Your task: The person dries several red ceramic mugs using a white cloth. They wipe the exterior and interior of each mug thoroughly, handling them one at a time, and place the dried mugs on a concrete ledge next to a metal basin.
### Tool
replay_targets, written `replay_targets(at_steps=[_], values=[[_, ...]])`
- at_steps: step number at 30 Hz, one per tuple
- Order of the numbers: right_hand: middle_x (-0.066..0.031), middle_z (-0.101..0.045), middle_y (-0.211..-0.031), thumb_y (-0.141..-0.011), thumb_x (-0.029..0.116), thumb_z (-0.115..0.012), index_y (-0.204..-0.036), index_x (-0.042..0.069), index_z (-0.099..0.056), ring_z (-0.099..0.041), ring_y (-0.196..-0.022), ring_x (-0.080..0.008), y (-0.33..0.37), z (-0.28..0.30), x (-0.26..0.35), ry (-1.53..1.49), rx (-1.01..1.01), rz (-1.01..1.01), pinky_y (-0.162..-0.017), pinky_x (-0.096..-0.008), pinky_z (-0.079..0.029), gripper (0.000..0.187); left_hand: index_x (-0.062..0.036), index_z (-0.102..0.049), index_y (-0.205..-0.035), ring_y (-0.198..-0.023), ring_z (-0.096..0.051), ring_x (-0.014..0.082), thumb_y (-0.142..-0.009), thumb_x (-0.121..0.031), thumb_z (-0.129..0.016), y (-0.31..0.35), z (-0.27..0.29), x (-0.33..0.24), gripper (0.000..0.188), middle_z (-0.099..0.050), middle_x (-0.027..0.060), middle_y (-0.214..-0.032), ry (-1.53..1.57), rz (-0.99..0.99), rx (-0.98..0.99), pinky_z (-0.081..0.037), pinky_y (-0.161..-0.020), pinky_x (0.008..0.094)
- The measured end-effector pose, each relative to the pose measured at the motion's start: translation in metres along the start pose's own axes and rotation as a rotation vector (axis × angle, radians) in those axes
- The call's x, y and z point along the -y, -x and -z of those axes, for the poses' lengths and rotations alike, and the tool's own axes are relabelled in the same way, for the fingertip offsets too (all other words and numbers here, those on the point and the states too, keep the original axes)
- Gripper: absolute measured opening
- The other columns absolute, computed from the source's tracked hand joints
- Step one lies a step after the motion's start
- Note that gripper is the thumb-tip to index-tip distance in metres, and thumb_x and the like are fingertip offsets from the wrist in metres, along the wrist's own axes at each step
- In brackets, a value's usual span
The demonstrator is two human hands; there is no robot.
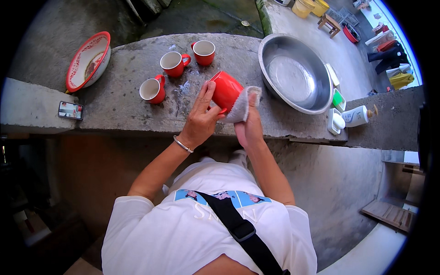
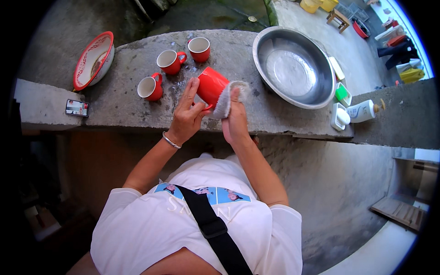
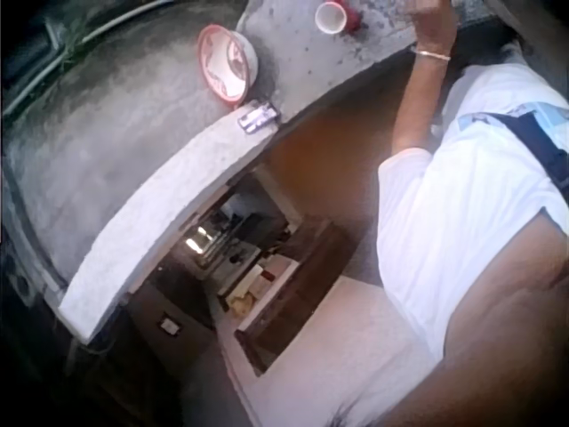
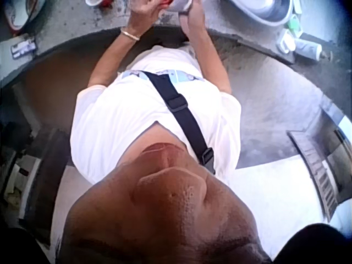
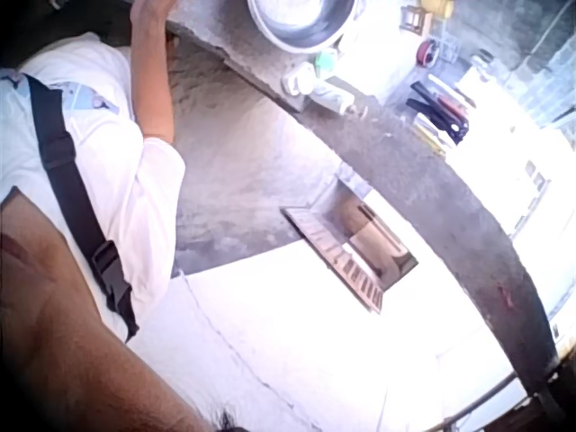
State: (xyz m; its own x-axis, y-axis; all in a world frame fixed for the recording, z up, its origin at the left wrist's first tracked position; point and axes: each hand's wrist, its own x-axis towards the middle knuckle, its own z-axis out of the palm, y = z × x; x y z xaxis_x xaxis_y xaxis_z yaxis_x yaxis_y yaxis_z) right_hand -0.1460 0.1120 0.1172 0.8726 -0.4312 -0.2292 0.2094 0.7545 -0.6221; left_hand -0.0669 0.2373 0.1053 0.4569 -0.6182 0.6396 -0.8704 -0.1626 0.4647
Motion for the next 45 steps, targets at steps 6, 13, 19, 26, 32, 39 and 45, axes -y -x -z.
replay_targets(at_steps=[6, 13, 19, 26, 32, 39, 45], values=[[-0.0007, -0.061, -0.095, -0.084, 0.013, -0.064, -0.105, 0.003, -0.061, -0.055, -0.085, -0.0074, 0.011, 0.024, -0.003, 0.74, 0.128, 0.061, -0.074, -0.0245, -0.045, 0.023, 0.0005, -0.057, -0.077, -0.128, -0.037, 0.0413, -0.073, -0.005, -0.071, -0.003, 0.01, 0.011, 0.016, -0.036, 0.0255, -0.139, 0.202, 0.052, 0.097, -0.042, -0.096, 0.0402], [-0.0142, -0.063, -0.102, -0.059, -0.011, -0.054, -0.103, 0.003, -0.063, -0.056, -0.1, -0.0355, -0.005, 0.055, 0.038, 1.608, 0.717, 0.726, -0.09, -0.0378, -0.042, 0.047, -0.002, -0.062, -0.083, -0.106, -0.06, 0.0256, -0.083, -0.014, -0.066, 0.021, -0.018, 0.04, 0.013, -0.059, 0.0172, -0.118, 0.546, 0.598, 0.137, -0.048, -0.081, 0.0302], [-0.0072, -0.066, -0.096, -0.073, -0.005, -0.062, -0.104, 0.0, -0.064, -0.06, -0.09, -0.0188, 0.022, 0.08, 0.029, 1.128, 0.132, 0.521, -0.079, -0.0286, -0.045, 0.032, -0.0058, -0.059, -0.099, -0.088, -0.053, 0.0081, -0.094, -0.031, -0.054, 0.015, -0.075, 0.064, 0.026, -0.058, 0.0007, -0.095, 1.226, 1.16, -0.013, -0.046, -0.083, 0.0272], [-0.0035, -0.065, -0.095, -0.082, 0.0, -0.061, -0.106, -0.001, -0.064, -0.06, -0.085, -0.0111, 0.054, 0.102, 0.022, 0.639, -0.054, 0.304, -0.076, -0.0261, -0.048, 0.024, -0.0133, -0.06, -0.094, -0.084, -0.052, 0.0032, -0.091, -0.035, -0.058, -0.025, -0.132, 0.103, 0.022, -0.059, -0.0053, -0.089, 1.102, 1.156, -0.09, -0.039, -0.07, 0.0199], [-0.0071, -0.066, -0.098, -0.085, 0.007, -0.058, -0.107, -0.002, -0.062, -0.063, -0.085, -0.0142, 0.072, 0.115, 0.036, 0.407, -0.078, 0.276, -0.077, -0.0297, -0.051, 0.025, -0.0121, -0.06, -0.091, -0.078, -0.053, 0.0037, -0.09, -0.033, -0.06, -0.044, -0.171, 0.141, 0.021, -0.059, -0.0047, -0.084, 1.117, 1.115, -0.219, -0.042, -0.07, 0.0195], [-0.0091, -0.066, -0.098, -0.082, 0.004, -0.061, -0.108, -0.004, -0.063, -0.063, -0.089, -0.0157, 0.08, 0.13, 0.046, 0.343, -0.101, 0.242, -0.082, -0.0311, -0.05, 0.027, -0.0054, -0.063, -0.087, -0.063, -0.047, 0.0037, -0.088, -0.027, -0.064, -0.054, -0.187, 0.151, 0.022, -0.058, -0.0042, -0.073, 1.005, 1.126, -0.348, -0.04, -0.056, 0.0199], [-0.0096, -0.062, -0.109, -0.087, 0.011, -0.057, -0.118, -0.001, -0.055, -0.061, -0.097, -0.0184, 0.075, 0.12, 0.055, 0.074, -0.13, 0.249, -0.087, -0.0341, -0.049, 0.034, -0.009, -0.061, -0.104, -0.085, -0.057, 0.0177, -0.081, -0.022, -0.069, -0.044, -0.157, 0.136, 0.028, -0.061, 0.0049, -0.095, 0.197, 0.808, -0.291, -0.045, -0.075, 0.0305]])
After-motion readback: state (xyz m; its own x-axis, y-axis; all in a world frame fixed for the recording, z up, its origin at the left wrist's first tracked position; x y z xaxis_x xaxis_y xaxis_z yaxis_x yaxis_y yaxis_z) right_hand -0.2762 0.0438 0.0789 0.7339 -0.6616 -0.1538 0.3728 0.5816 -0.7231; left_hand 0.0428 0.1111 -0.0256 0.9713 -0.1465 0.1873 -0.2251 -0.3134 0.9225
